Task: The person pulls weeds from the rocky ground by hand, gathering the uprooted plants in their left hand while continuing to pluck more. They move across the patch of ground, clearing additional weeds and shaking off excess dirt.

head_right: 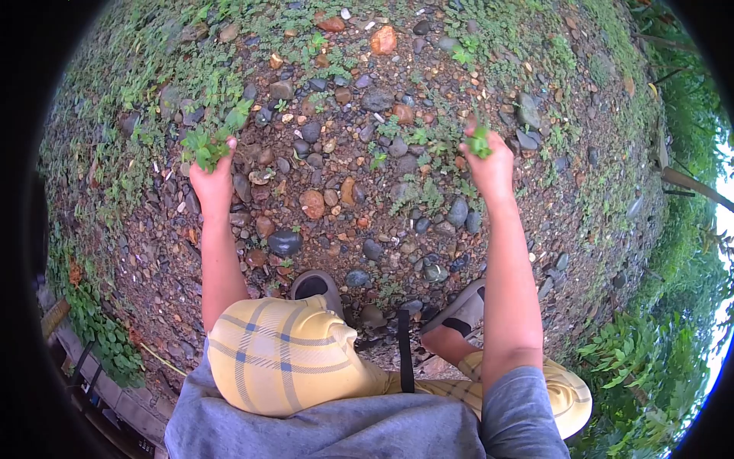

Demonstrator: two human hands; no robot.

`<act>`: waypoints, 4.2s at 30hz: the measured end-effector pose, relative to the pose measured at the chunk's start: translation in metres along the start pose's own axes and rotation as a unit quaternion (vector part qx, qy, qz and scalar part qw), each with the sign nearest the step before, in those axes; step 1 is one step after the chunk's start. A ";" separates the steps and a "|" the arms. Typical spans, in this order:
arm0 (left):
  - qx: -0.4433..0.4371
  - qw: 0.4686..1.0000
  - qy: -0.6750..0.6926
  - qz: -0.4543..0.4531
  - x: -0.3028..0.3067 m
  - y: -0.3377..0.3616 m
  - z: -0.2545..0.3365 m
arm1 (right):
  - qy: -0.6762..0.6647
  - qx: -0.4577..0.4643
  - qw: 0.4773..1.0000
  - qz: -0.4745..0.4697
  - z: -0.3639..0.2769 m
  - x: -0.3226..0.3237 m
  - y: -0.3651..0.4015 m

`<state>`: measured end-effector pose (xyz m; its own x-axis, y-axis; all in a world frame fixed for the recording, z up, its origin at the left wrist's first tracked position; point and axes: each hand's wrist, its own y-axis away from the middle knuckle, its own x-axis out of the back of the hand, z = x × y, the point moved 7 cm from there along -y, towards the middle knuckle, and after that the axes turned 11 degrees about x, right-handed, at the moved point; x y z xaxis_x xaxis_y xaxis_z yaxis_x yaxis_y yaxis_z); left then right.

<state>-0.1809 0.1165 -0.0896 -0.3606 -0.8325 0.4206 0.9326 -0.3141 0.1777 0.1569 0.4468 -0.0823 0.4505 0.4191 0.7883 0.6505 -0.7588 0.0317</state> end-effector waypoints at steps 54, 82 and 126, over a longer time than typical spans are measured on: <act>0.017 0.997 -0.047 -0.056 -0.011 0.044 -0.013 | 0.404 -0.011 0.895 -0.191 0.031 -0.034 -0.086; 0.009 0.995 -0.025 -0.098 -0.034 0.052 -0.010 | 0.332 0.151 0.920 -0.140 0.024 -0.038 -0.073; 0.007 0.984 -0.046 -0.173 -0.075 0.076 0.013 | 0.385 -0.103 0.892 -0.215 0.024 -0.052 -0.034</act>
<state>-0.0833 0.1615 -0.0961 -0.6567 -0.6326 0.4106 0.7540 -0.5642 0.3366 0.1262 0.4628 -0.1396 -0.4185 0.2869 0.8617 0.5002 -0.7191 0.4824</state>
